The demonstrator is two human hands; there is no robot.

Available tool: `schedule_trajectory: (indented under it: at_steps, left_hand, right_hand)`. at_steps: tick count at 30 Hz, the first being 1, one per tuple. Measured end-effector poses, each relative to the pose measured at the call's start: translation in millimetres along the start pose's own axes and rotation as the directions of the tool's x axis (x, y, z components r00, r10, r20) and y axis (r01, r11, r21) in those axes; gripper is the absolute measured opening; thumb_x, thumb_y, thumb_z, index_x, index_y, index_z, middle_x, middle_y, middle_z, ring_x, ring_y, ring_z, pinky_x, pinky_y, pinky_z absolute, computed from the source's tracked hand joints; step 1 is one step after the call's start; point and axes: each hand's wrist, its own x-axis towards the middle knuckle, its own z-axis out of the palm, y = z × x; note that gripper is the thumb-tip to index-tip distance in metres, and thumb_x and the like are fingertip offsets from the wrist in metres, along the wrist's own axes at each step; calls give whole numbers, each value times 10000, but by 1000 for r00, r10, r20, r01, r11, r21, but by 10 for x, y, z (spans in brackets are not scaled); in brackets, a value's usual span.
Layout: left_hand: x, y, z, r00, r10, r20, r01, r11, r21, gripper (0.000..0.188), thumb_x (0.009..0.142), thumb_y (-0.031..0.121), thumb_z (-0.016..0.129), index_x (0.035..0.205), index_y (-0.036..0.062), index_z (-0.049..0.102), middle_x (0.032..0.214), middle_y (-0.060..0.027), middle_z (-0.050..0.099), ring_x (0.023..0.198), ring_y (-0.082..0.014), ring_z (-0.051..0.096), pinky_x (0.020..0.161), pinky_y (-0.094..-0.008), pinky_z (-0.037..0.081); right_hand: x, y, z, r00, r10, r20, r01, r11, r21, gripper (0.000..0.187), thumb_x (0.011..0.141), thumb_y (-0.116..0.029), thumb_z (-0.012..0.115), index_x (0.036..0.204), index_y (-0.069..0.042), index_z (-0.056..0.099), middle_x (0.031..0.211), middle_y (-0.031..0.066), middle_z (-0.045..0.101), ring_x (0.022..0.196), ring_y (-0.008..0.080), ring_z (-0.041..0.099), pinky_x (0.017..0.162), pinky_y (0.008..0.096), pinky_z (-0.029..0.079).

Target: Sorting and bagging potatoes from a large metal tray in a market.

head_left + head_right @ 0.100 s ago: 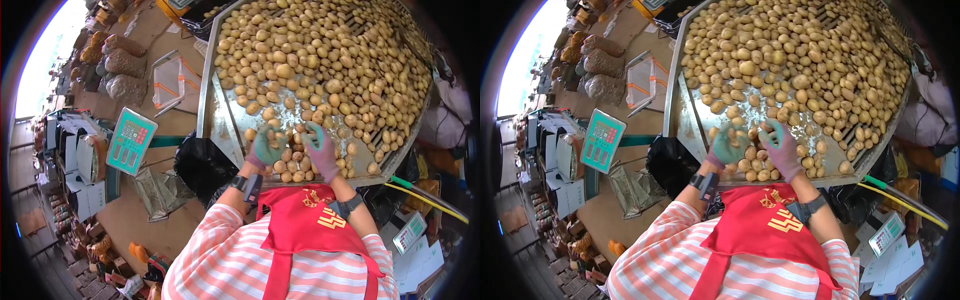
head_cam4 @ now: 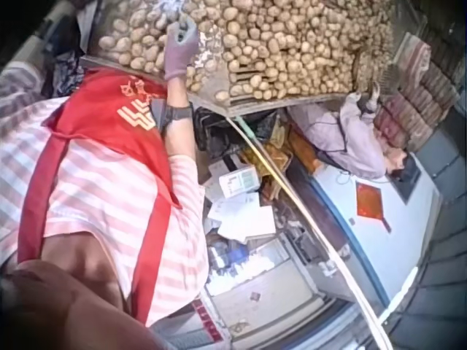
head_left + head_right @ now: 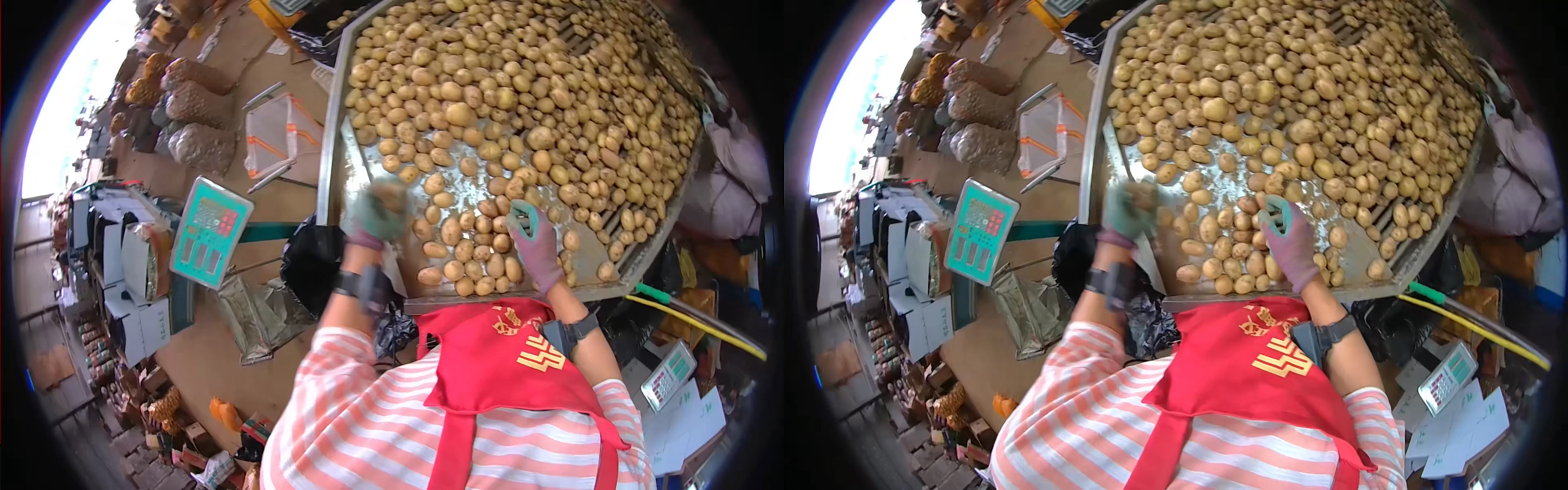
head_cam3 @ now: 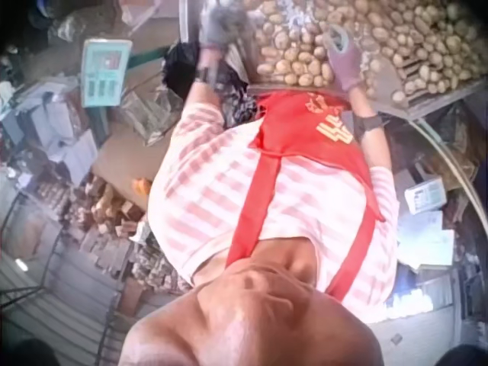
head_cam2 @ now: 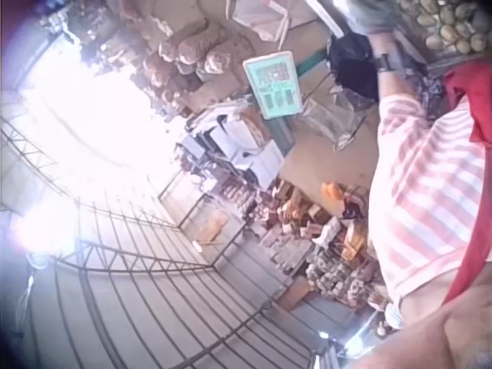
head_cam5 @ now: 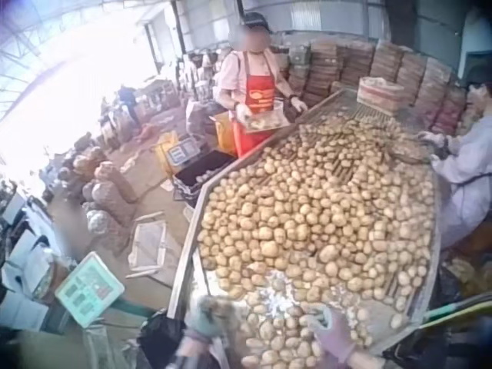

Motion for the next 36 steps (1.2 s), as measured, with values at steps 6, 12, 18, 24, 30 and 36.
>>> schedule_trajectory:
  at_steps: [6,12,18,24,30,36]
  left_hand:
    - [478,1056,162,397,53,-916,-109,994,11,489,880,377,571,1187,8,478,1135,-174,556,1060,-289,546,877,-410,475]
    - [839,-442,70,978,154,141,-78,-358,930,271,822,134,570,1080,95,643,1088,-102,628,974,-288,609,824,-367,491]
    - [1388,-1192,964,975,-152,-161,105,-324,940,342,833,283,586,1147,149,600,1209,-81,562,1027,-315,574,879,-410,459]
    - [1304,-1219,1151,872,-311,-377,173,-525,833,361,850,360,559,1083,89,606,1084,-135,590,1012,-341,572,835,-424,477]
    - [901,-1430,1380,982,-141,-129,69,-366,928,267,833,277,567,1022,99,625,1079,-107,557,966,-305,559,792,-414,487]
    - [797,-1672,1666,879,-468,-91,-144,-442,885,301,791,184,596,1089,152,617,1043,-85,592,946,-287,584,774,-388,501]
  right_hand:
    - [308,310,-415,983,-184,1,150,800,-580,494,793,-260,685,1212,-44,536,1207,143,566,1092,281,560,909,392,462]
    - [572,106,-211,857,-46,513,478,444,-758,620,763,-312,665,1296,-72,457,1318,150,462,1243,322,423,1042,405,339]
    - [-118,417,-326,895,105,433,281,622,-731,532,787,-323,621,1257,-113,484,1186,128,534,1139,302,495,961,413,392]
    - [54,364,-751,928,288,237,-79,772,-630,351,829,-255,568,1163,-151,581,1188,116,536,1038,319,550,838,406,482]
    - [273,992,-876,991,3,137,115,531,-839,278,826,-198,575,1090,-112,597,1188,126,531,1054,318,544,843,418,486]
    - [462,688,-763,970,239,46,-153,747,-647,424,801,-159,597,1219,-118,545,1212,137,511,1051,333,551,873,411,484]
